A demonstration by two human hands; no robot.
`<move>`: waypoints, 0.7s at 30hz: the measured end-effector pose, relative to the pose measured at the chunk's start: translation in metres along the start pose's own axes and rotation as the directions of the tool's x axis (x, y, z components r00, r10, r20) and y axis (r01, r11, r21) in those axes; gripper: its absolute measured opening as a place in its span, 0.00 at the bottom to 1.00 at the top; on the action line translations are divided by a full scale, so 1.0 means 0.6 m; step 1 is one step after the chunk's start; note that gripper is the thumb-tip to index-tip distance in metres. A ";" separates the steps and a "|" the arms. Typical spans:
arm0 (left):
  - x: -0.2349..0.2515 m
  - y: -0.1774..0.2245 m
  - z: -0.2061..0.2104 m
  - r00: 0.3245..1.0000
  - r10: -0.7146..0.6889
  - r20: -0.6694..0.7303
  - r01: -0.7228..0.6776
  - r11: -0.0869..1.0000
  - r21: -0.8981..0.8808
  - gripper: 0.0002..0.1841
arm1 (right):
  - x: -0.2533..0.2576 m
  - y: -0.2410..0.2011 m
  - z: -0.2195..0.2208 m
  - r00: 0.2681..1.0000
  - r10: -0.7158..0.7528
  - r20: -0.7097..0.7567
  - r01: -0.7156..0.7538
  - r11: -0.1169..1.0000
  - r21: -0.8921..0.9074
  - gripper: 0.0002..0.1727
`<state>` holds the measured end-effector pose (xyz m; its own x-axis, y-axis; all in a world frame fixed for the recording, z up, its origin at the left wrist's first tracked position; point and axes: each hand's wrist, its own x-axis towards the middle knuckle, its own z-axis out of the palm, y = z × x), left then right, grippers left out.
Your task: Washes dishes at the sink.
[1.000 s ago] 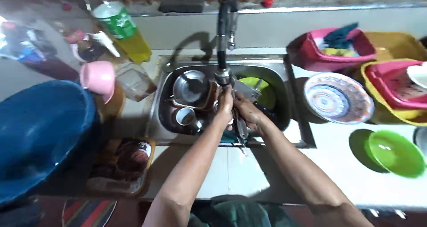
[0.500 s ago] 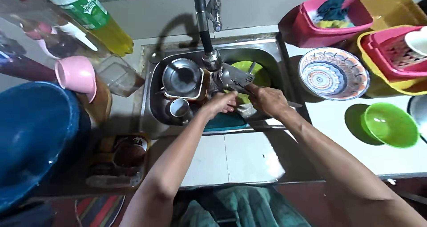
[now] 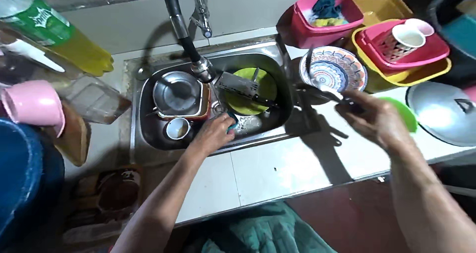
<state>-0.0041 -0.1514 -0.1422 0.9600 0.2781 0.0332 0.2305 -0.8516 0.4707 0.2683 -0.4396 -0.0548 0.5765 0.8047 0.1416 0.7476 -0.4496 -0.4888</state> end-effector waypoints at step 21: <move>0.073 0.037 -0.045 0.668 -0.673 -0.318 0.316 0.643 -0.698 0.14 | 0.108 0.190 -0.043 0.993 -0.002 0.115 0.053 0.894 -0.445 0.19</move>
<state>0.0387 -0.1457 -0.1064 0.4358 0.8999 -0.0145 0.3401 -0.1497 0.9284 0.3994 -0.4490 -0.0792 0.5333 0.8448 0.0422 0.8457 -0.5316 -0.0459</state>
